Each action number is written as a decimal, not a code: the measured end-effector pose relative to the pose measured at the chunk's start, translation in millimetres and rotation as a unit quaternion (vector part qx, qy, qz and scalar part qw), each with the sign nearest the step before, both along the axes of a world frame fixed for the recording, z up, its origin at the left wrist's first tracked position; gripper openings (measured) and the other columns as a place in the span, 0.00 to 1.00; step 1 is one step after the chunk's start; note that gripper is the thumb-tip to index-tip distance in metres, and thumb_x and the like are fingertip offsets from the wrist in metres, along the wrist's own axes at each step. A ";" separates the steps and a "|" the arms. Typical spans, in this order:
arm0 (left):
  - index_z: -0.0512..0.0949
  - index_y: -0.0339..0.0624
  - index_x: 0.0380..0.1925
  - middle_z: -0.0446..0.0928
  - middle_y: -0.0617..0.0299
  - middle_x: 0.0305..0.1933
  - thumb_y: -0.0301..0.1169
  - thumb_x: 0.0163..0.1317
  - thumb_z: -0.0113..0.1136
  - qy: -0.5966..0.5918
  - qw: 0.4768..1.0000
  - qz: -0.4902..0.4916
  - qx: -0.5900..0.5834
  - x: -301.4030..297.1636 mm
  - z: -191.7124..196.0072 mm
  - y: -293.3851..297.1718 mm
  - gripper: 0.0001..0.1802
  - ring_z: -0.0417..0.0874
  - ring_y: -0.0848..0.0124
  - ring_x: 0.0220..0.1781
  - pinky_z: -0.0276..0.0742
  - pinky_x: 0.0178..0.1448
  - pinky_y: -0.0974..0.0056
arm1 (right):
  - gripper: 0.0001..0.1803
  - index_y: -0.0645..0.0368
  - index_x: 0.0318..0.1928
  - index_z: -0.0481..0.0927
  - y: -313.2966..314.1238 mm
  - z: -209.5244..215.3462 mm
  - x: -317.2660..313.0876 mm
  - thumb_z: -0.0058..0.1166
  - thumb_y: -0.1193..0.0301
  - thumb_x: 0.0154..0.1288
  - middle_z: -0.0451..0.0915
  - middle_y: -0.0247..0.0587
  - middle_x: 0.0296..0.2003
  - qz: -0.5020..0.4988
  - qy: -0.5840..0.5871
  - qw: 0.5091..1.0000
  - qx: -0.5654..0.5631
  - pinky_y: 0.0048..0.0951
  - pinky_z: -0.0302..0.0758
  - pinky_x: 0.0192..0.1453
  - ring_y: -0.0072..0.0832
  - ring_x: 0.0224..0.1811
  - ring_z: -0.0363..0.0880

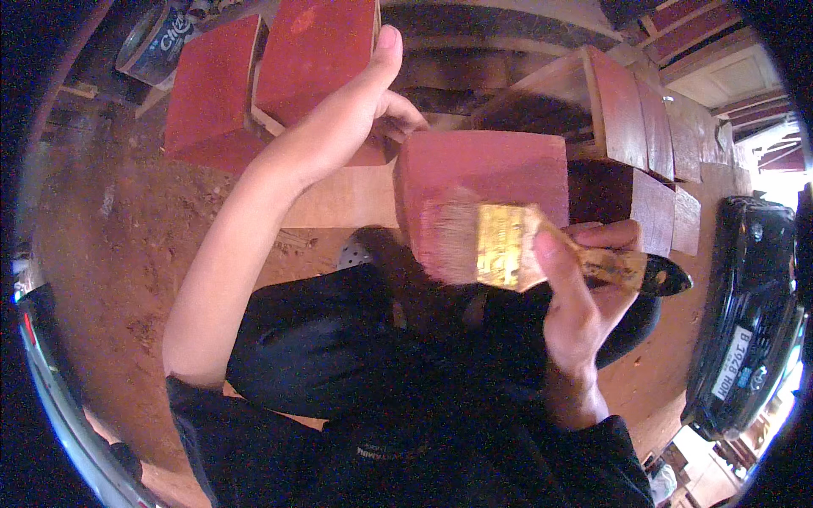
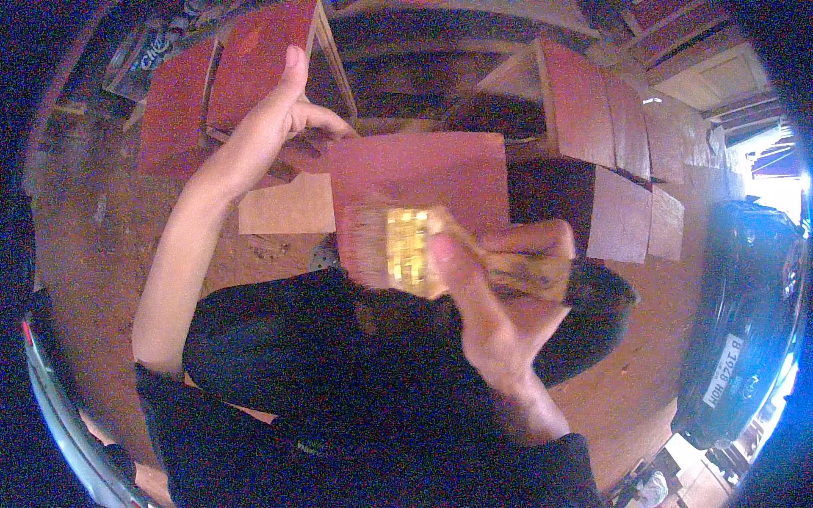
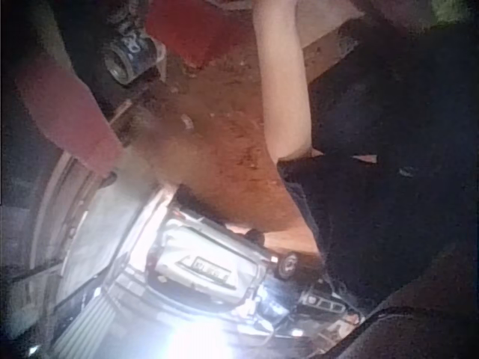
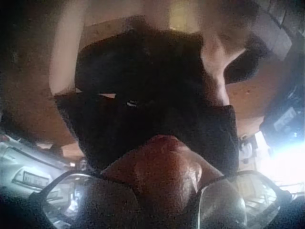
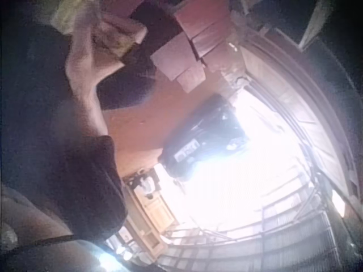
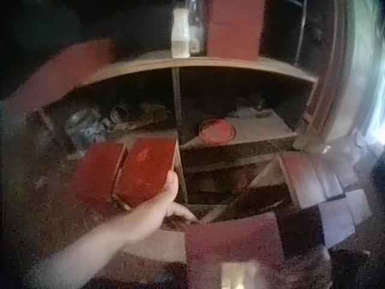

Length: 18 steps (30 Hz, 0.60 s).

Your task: The person paints the surfaces of small wooden boxes red using a paintbrush. They rotate the boxes to cover multiple sides and occasionally inspect the painted surfaces before continuing.

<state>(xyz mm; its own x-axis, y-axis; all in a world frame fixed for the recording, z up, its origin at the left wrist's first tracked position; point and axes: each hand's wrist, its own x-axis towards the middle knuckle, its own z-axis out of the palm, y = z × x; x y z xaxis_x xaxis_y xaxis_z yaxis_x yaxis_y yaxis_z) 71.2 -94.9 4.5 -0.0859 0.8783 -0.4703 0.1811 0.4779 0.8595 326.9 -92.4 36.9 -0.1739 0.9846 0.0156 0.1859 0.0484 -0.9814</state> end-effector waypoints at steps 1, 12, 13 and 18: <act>0.84 0.42 0.36 0.80 0.66 0.33 0.80 0.52 0.11 0.009 1.000 0.005 -0.001 -0.2 -1.3 -0.7 0.60 0.74 0.75 0.35 0.62 0.38 0.68 | 0.14 0.58 0.33 0.70 3.3 -0.9 6.3 0.64 0.79 0.53 0.75 0.34 0.29 -0.003 -0.020 1.000 -0.002 0.16 0.67 0.37 0.17 0.30 0.72; 0.84 0.45 0.37 0.77 0.70 0.32 0.81 0.50 0.13 0.025 1.000 0.003 -0.018 5.7 12.9 -6.0 0.59 0.69 0.77 0.32 0.56 0.34 0.69 | 0.11 0.59 0.31 0.71 50.7 29.7 63.1 0.63 0.79 0.55 0.73 0.33 0.26 -0.198 -0.028 0.971 0.129 0.20 0.74 0.36 0.19 0.28 0.74; 0.84 0.45 0.37 0.77 0.70 0.32 0.82 0.50 0.13 0.026 0.999 0.007 -0.018 6.2 12.9 -7.6 0.59 0.69 0.77 0.32 0.56 0.34 0.69 | 0.11 0.59 0.31 0.71 48.2 29.2 60.7 0.63 0.79 0.55 0.73 0.33 0.27 -0.200 -0.013 0.971 0.129 0.21 0.74 0.36 0.20 0.28 0.74; 0.84 0.44 0.37 0.77 0.68 0.32 0.81 0.50 0.14 0.017 1.000 0.012 0.008 8.6 5.0 -12.8 0.59 0.69 0.76 0.32 0.57 0.34 0.69 | 0.11 0.59 0.31 0.71 27.5 11.8 42.4 0.63 0.79 0.55 0.74 0.33 0.27 -0.078 0.053 0.992 0.085 0.22 0.73 0.37 0.20 0.28 0.74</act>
